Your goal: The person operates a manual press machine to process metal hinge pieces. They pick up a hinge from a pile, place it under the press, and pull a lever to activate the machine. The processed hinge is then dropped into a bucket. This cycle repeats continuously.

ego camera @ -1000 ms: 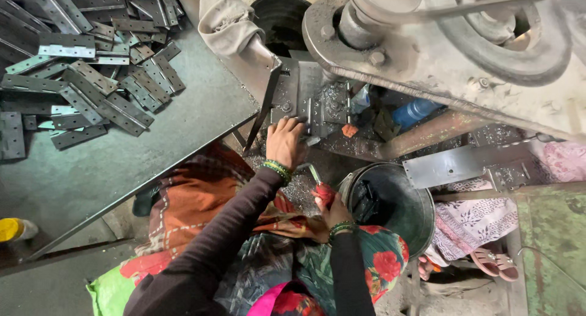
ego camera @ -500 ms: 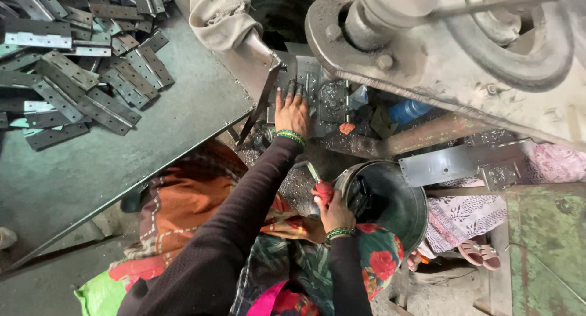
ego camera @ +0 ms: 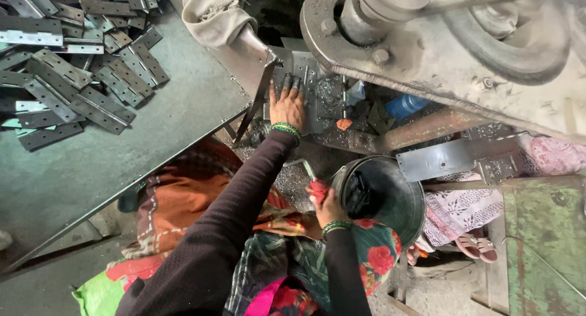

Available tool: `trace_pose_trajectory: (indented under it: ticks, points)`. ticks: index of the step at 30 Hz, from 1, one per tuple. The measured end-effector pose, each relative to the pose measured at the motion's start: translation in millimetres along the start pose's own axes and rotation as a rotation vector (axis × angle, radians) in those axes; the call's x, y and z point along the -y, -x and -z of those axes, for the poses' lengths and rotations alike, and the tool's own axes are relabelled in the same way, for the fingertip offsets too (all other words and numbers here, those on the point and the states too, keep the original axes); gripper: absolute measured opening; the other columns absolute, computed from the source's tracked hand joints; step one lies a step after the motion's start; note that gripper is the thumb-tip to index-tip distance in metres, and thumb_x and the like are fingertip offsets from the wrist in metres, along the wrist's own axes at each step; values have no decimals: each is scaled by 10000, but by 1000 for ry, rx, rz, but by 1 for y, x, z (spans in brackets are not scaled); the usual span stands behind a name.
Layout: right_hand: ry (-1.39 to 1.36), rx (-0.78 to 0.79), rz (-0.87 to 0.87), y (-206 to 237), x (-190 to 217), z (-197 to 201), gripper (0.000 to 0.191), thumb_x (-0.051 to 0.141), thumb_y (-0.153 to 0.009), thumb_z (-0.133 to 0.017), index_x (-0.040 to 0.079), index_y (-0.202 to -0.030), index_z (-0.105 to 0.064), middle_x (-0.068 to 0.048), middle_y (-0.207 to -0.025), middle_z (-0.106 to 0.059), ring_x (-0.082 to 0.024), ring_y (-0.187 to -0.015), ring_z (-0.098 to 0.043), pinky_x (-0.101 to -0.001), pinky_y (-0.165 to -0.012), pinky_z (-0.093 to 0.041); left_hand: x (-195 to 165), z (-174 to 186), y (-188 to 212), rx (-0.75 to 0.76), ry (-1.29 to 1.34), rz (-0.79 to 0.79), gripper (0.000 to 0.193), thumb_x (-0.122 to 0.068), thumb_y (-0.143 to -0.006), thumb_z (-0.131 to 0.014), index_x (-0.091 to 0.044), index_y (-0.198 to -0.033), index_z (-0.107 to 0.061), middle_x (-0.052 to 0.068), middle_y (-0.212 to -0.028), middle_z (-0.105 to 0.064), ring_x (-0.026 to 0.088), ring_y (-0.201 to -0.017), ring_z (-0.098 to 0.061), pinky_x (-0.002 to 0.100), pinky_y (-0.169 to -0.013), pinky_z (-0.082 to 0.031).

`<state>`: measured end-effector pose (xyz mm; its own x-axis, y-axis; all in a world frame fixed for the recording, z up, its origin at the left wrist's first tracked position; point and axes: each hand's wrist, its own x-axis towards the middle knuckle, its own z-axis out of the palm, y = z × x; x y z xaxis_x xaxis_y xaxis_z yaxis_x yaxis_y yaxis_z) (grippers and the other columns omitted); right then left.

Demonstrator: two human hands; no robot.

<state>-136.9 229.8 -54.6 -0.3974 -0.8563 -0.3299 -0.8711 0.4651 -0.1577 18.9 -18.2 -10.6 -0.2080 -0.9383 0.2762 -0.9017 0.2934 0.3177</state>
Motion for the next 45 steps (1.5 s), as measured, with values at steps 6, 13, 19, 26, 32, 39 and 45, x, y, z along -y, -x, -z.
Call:
trace_pose_trajectory:
  ticks: [6,13,19,26,32,39,45]
  points:
    - [-112,-31,154,-21,-19,-13,722,617,-889,-637,61,-1306,-441,-302,-1022,-707,-509,-938,-677,-577,-778,-535,8,8,11,120,-1,-42,490,-253,-1019,-374,-135,-1461,-551,55,-1609,-441,241,-1556,-273,618,-1246,12]
    - [202,-58,44,-7,11,64,683,627,-918,-581,98,-1331,-458,-253,-1030,-730,-474,-965,-705,-588,-809,-551,7,-2,-17,177,-168,-34,522,-228,-1011,-316,-192,-1516,-441,47,-1625,-360,226,-1524,-246,614,-1194,107]
    - [-90,-28,53,-2,0,-15,705,629,-885,-580,112,-1335,-415,-268,-1097,-687,-511,-922,-681,-617,-762,-530,3,-8,-19,-47,7,2,471,-196,-1070,-351,-122,-1494,-540,45,-1581,-504,258,-1494,-404,591,-1278,2]
    - [7,95,31,-14,-6,18,691,648,-881,-602,110,-1283,-441,-280,-1014,-725,-490,-942,-688,-603,-799,-519,15,11,21,41,-106,-168,492,-162,-945,-513,-118,-1429,-592,82,-1426,-559,272,-1450,-386,674,-1244,-60]
    - [98,8,34,9,13,54,678,681,-893,-567,136,-1290,-499,-278,-1015,-737,-477,-954,-693,-597,-819,-532,14,2,-2,17,-4,-128,459,-312,-1000,-529,-99,-1402,-588,97,-1450,-531,282,-1521,-310,671,-1220,-81]
    - [-327,-139,381,-31,-21,-49,712,634,-841,-654,56,-1238,-531,-290,-1112,-690,-499,-1005,-677,-560,-857,-533,33,-11,26,-31,110,-181,543,-370,-944,-580,-112,-1421,-566,99,-1540,-491,304,-1474,-328,676,-1240,-87]
    - [-98,54,34,-53,-37,-73,844,737,-843,-568,144,-1430,-441,-359,-1140,-688,-553,-1090,-644,-588,-936,-507,161,29,108,41,-15,-415,486,-252,-867,-637,-176,-1346,-610,62,-1464,-577,267,-1494,-357,606,-1274,-132]
